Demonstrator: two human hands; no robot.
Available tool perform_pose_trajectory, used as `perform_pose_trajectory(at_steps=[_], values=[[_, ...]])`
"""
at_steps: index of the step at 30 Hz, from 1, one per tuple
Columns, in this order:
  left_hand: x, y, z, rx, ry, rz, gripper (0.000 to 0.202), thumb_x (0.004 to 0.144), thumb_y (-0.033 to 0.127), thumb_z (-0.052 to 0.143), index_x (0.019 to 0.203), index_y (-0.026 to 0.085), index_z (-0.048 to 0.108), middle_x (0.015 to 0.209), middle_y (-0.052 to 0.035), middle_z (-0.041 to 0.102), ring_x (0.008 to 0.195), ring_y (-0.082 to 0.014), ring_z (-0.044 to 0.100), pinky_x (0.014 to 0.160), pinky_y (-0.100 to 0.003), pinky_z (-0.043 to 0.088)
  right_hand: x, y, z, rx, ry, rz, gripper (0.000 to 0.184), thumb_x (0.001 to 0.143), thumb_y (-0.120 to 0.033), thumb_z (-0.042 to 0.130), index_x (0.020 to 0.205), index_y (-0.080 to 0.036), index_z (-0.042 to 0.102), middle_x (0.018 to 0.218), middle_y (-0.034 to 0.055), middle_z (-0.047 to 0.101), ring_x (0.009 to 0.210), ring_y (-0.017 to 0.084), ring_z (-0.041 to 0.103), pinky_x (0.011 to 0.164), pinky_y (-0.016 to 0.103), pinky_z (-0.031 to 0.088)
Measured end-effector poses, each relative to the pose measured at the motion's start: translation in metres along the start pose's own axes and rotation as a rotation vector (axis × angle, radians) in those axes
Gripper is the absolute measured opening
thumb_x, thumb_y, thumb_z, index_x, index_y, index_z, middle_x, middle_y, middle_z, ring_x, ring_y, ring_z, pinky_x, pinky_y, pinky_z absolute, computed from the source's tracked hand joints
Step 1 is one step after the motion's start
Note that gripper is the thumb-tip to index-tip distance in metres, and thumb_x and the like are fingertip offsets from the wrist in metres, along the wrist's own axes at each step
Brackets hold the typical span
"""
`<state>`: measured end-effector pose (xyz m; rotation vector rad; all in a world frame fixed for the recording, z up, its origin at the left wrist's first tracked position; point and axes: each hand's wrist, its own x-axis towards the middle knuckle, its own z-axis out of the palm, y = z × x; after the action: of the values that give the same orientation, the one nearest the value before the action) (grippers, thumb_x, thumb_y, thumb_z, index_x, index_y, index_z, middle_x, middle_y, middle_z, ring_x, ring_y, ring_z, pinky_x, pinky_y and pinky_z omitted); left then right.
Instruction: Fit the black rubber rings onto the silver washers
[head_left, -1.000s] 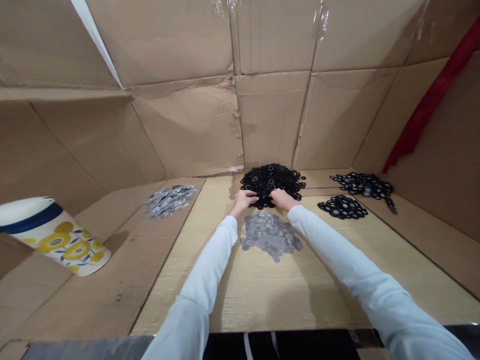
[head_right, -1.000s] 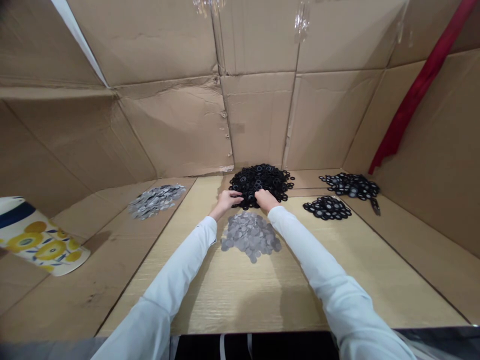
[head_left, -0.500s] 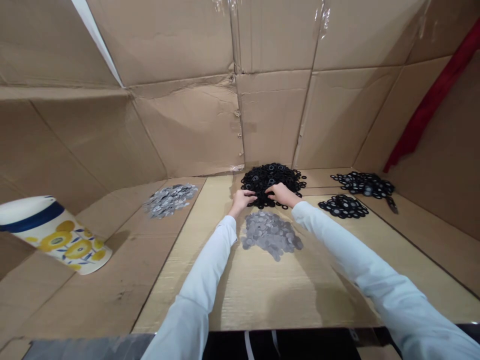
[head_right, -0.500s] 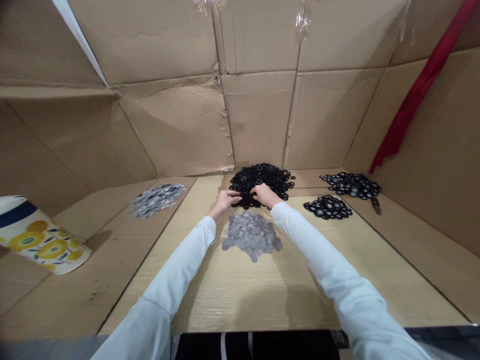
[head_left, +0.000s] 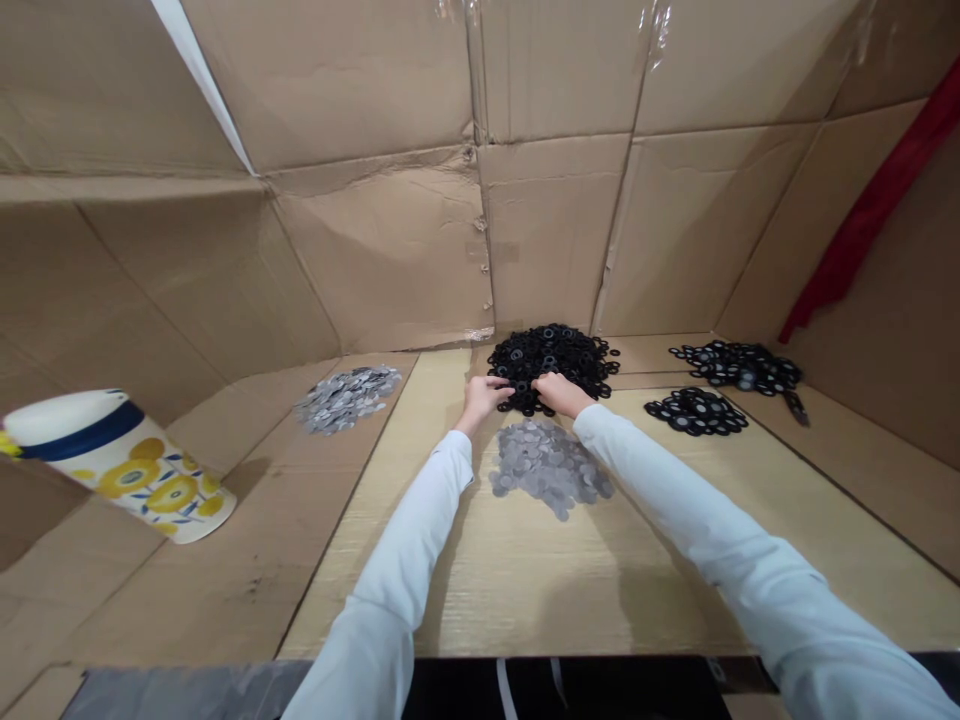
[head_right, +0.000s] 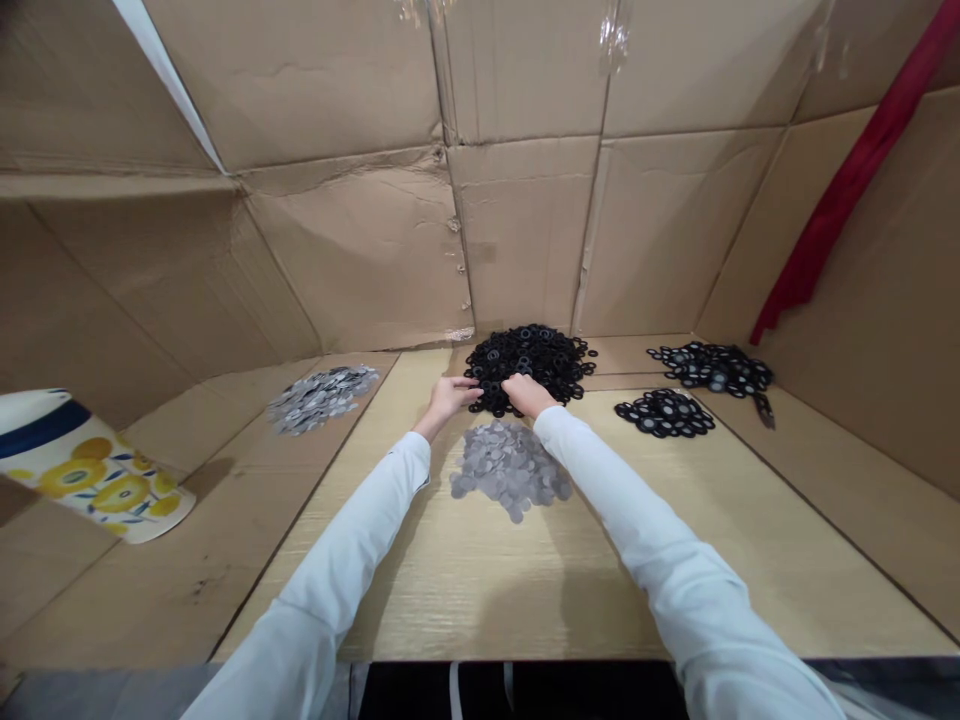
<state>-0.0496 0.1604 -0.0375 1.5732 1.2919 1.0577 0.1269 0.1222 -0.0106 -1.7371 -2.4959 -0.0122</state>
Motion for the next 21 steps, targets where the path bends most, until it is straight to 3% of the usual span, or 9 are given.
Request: perform_pose_trajectory(at_steps=[12,17,21], values=[[-0.004,-0.001,-0.002,-0.046,-0.013,-0.038,0.032,0.057,0.017,0.075,0.088,0.009,0.07,0.073,-0.008,0.07,0.062,-0.0141,0.064,0.064,-0.028,0.053,0.004,0.012,0.004,0.03,-0.033,0.009,0.028,0.078,-0.021,0.06,0.105,-0.015,0.062,0.104,0.0103,0.065,0.102,0.019,0.058,0.087,0.022,0.041],[-0.009,0.003,-0.004,-0.012,0.018,-0.026,0.032,0.055,0.016,0.076,0.086,0.011,0.071,0.073,-0.0077,0.07,0.068,-0.0166,0.064,0.067,-0.029,0.051,0.012,0.005,0.003,0.012,-0.053,0.077,0.033,0.074,-0.024,0.065,0.104,-0.011,0.062,0.103,0.0169,0.063,0.098,0.024,0.061,0.081,0.027,0.045],[-0.012,0.007,-0.006,-0.02,0.058,-0.014,0.03,0.054,0.014,0.075,0.084,0.011,0.071,0.08,-0.0081,0.07,0.074,-0.0168,0.064,0.071,-0.028,0.05,0.009,-0.004,0.001,0.008,-0.039,0.082,0.029,0.076,-0.016,0.061,0.104,-0.01,0.061,0.107,0.0193,0.06,0.102,0.026,0.059,0.085,0.029,0.043]])
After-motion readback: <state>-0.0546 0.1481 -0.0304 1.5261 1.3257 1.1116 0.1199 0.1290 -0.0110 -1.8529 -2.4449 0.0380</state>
